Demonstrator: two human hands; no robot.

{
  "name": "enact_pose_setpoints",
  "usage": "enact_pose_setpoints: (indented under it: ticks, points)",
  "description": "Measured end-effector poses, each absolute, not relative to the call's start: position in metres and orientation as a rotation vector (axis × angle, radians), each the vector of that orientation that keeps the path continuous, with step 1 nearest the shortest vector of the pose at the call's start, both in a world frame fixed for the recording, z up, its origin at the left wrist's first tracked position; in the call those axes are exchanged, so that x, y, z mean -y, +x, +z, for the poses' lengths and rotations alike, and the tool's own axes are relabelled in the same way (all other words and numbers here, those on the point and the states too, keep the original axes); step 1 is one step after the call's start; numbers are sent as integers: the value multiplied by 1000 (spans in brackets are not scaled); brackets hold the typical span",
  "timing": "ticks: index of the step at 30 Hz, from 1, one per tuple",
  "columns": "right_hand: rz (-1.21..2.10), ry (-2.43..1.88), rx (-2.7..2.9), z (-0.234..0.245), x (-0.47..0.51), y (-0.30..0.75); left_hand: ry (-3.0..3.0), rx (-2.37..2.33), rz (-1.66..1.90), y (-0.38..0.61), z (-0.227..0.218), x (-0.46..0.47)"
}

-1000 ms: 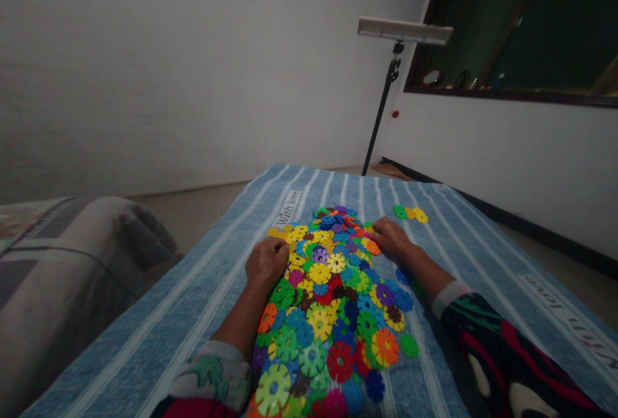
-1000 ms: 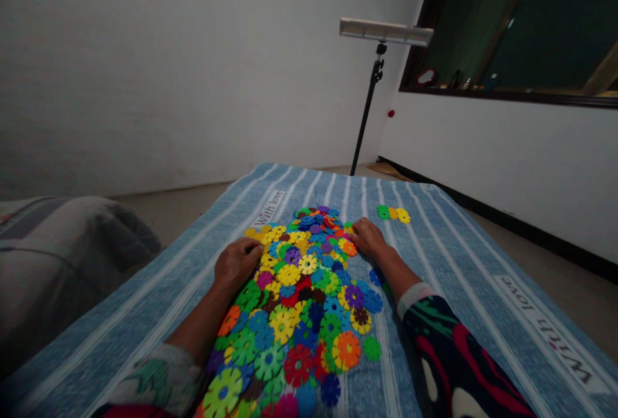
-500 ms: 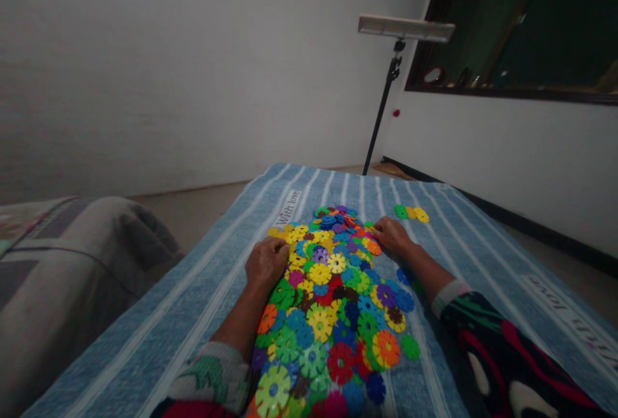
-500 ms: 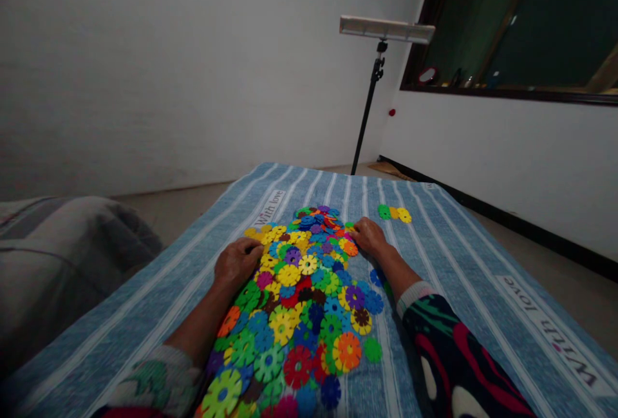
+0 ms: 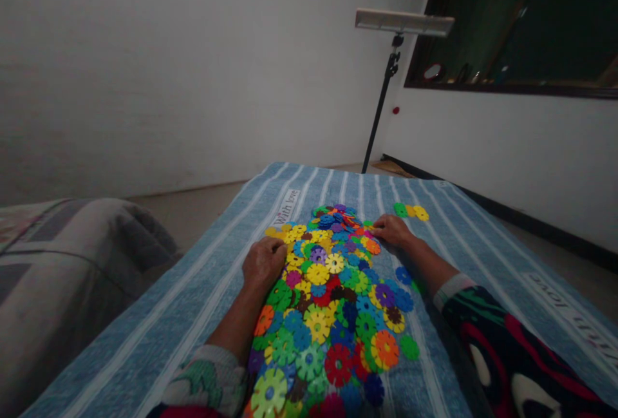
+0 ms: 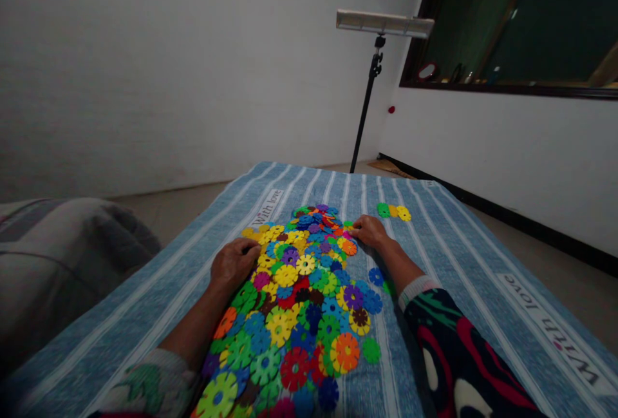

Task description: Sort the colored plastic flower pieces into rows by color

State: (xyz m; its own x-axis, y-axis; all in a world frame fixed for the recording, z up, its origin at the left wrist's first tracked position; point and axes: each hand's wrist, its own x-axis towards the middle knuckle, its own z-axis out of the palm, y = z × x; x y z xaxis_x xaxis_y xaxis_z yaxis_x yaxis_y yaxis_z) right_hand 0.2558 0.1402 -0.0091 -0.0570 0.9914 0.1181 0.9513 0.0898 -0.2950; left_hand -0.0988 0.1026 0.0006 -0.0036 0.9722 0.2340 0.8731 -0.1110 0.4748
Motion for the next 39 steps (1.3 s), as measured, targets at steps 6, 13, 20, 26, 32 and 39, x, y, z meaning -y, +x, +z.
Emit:
enact_pose_setpoints:
  ticks: [6, 13, 20, 26, 32, 39]
  points:
    - [244, -1886, 2087, -9, -141, 261, 2071, -1969, 768, -100, -1, -104]
    - [282, -1857, 2076, -8, -143, 264, 2068, -1991, 778, -99, -5, -107]
    - [313, -1838, 2068, -7, -145, 266, 2110, -1973, 794, -100, -5, -108]
    - [332, -1821, 2064, -6, -146, 268, 2083, -1979, 804, -101, -5, -107]
    - [351, -1798, 2068, -7, -147, 270, 2074, -1985, 779, -101, -3, -107]
    - [381, -1784, 2078, -6, -149, 272, 2102, -1960, 773, -101, -1, -106]
